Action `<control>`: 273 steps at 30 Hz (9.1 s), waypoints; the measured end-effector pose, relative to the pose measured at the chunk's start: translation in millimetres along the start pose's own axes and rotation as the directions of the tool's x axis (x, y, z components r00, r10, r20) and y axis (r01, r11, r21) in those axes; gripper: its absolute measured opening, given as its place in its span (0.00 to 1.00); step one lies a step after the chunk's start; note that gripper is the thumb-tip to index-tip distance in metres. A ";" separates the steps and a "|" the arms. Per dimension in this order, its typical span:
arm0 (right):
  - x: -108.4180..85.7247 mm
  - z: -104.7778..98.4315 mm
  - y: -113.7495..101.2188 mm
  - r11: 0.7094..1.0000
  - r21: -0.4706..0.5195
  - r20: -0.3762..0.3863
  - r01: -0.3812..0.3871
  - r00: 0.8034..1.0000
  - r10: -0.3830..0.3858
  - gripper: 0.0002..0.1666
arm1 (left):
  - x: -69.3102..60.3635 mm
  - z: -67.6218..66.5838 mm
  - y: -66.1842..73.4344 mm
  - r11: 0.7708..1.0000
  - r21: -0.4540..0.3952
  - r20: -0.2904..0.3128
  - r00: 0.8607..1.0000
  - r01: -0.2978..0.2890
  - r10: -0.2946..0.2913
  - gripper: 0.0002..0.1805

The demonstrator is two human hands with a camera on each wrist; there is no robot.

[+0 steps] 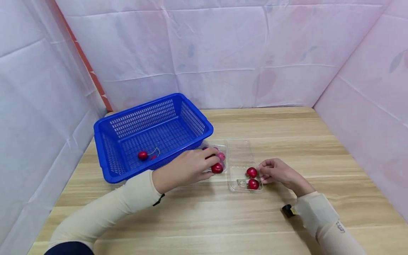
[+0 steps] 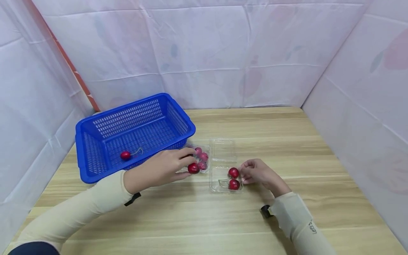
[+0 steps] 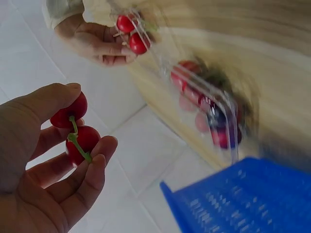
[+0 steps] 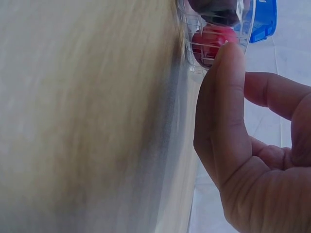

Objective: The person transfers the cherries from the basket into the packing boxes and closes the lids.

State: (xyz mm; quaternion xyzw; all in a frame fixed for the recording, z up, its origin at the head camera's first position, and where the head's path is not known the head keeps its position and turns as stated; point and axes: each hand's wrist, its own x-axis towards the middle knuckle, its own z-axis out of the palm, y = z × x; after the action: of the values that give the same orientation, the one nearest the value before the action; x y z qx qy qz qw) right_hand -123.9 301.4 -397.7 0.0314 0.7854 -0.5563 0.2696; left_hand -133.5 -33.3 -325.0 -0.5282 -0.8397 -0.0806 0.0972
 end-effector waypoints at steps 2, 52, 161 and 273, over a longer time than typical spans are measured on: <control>-0.3 -0.1 0.1 1.000 0.002 0.001 0.000 1.000 0.000 0.13 | 4.0 4.8 2.1 1.000 0.010 0.002 1.000 -0.014 0.014 0.20; 0.0 -2.1 -0.1 1.000 0.020 0.012 -0.008 1.000 0.008 0.12 | 67.8 75.0 17.2 0.982 -0.141 0.151 0.978 -0.123 0.144 0.20; -1.1 -3.2 -0.2 1.000 0.015 0.034 0.014 0.999 -0.014 0.13 | 72.9 96.3 32.1 0.937 -0.348 0.280 0.951 -0.024 0.129 0.28; -1.8 0.6 -0.6 1.000 0.011 0.005 -0.011 1.000 0.011 0.14 | -49.0 -42.2 -156.9 0.887 -0.054 0.430 0.813 0.458 -0.393 0.11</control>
State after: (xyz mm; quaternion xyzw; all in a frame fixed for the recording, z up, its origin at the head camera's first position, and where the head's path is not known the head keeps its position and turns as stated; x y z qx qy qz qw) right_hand -122.4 301.1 -396.5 0.0357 0.7814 -0.5593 0.2746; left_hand -251.1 -153.4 -301.4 -0.3370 -0.9292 -0.0537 -0.1419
